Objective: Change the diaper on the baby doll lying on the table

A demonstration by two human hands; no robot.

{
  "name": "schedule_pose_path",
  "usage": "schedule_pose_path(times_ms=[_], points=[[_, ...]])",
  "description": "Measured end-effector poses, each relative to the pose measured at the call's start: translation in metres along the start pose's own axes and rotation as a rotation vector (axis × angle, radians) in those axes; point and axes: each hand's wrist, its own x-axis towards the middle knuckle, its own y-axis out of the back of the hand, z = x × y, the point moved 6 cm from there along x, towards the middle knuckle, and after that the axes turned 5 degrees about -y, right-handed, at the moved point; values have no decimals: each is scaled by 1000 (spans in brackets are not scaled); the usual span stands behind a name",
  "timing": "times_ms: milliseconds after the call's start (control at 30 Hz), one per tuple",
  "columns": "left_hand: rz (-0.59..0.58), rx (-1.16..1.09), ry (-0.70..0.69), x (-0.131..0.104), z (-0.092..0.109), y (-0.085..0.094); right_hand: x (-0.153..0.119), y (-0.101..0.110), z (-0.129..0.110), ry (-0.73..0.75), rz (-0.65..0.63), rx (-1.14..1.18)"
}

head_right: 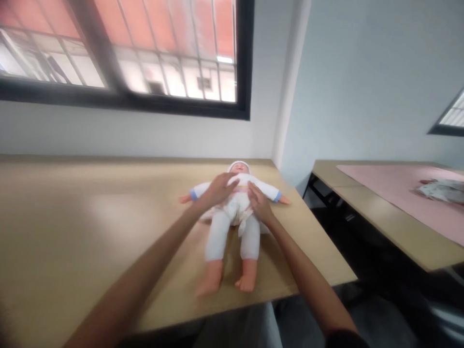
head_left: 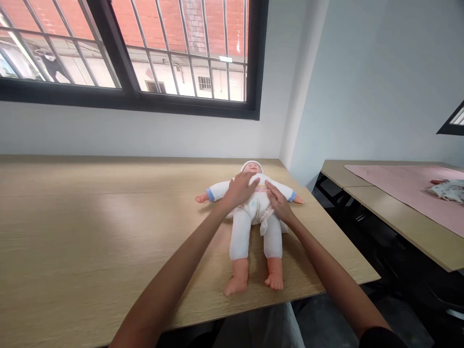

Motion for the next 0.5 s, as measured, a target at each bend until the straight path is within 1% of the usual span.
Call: schedule_pose_path(times_ms=[67, 100, 167, 267, 400, 467, 500], points=[[-75, 91, 37, -1, -1, -28, 0, -8, 11, -63, -87, 15], [-103, 104, 69, -1, -5, -38, 0, -10, 16, -88, -114, 22], [-136, 86, 112, -2, -16, -49, 1, -11, 21, -112, -147, 31], [-119, 36, 106, -2, -28, -51, 0, -12, 18, -91, -168, 52], [-83, -28, 80, -1, -32, -49, 0, -15, 13, -86, -191, 70], [-79, -41, 93, -2, -32, -47, 3, -11, 14, -97, -212, 70], [-75, -29, 108, -2, -31, -45, 5, -5, 15, -106, -211, 69]])
